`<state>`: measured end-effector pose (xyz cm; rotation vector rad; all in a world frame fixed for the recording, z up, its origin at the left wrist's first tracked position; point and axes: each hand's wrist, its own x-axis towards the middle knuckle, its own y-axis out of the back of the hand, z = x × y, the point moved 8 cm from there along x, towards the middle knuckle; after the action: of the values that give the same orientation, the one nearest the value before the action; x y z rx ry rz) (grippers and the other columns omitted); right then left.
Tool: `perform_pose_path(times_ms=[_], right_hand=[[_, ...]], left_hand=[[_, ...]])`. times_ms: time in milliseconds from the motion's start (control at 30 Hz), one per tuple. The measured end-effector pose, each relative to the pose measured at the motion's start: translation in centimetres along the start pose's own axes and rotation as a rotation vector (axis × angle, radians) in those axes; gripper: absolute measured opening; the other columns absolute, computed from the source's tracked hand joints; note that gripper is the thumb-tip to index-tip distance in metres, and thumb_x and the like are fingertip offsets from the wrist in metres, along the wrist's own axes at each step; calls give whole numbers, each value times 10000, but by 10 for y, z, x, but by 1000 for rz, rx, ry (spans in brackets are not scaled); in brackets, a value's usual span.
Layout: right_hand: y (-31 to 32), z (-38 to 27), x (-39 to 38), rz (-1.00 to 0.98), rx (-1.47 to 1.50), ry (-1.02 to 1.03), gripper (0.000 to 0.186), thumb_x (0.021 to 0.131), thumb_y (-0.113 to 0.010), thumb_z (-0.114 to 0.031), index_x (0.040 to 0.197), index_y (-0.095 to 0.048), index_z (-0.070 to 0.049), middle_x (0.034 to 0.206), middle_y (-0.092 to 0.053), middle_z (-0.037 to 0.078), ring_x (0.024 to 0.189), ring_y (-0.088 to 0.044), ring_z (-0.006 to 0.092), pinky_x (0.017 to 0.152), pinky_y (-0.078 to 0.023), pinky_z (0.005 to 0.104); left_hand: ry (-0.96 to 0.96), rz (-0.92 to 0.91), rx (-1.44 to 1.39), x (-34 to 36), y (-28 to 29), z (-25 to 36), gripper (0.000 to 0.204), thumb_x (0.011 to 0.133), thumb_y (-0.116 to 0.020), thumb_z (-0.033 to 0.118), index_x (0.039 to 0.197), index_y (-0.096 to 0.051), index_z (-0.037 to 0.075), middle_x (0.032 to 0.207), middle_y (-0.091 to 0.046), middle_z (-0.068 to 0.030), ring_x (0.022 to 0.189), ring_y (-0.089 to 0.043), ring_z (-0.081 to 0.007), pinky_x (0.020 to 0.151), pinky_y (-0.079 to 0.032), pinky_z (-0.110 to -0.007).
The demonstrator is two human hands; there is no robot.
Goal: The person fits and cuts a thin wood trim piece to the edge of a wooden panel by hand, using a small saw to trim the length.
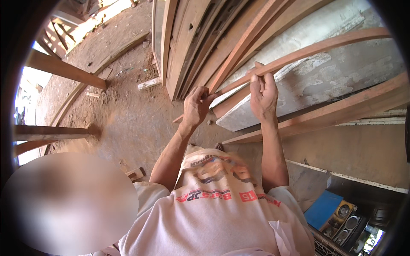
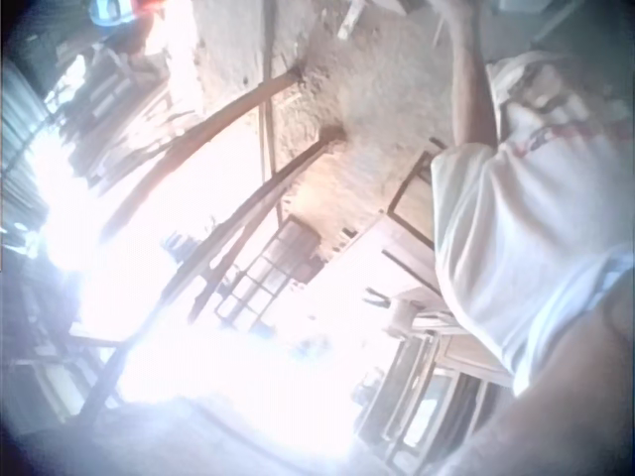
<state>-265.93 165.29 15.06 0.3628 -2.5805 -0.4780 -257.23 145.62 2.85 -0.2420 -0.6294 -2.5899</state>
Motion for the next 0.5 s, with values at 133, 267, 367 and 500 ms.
perform_pose_path(times_ms=[133,267,367,500], right_hand=[[33,-32,11,97,6,104,412,1117,-484,-129,1456,-487,104,1167,-654,145,1071,-650,191,966,-545,351],[73,-55,14,347,215,180,458,1148,-442,-260,1462,-470,73,954,-618,85,839,-626,176,796,-576,354],[76,-27,28,415,313,228,428,1162,-445,-311,1384,-540,42,888,-600,33,773,-571,124,697,-504,310],[105,-15,18,498,314,217,413,1159,-470,-325,1336,-576,33,893,-603,22,781,-556,119,733,-503,302]], left_hand=[[-6,-26,-69,4,-8,6,297,917,-830,214,1090,-688,18,925,-702,-151,820,-689,-319,736,-543,-403],[-56,-61,-131,4,-15,17,248,924,-791,144,1110,-696,10,931,-710,-172,851,-708,-331,751,-550,-420],[-14,15,-95,0,2,3,224,918,-796,108,1077,-695,-13,850,-687,-166,771,-677,-304,714,-539,-410],[-51,-7,-128,-5,-9,4,226,900,-809,109,1039,-683,-19,843,-704,-174,751,-684,-330,703,-535,-428]])
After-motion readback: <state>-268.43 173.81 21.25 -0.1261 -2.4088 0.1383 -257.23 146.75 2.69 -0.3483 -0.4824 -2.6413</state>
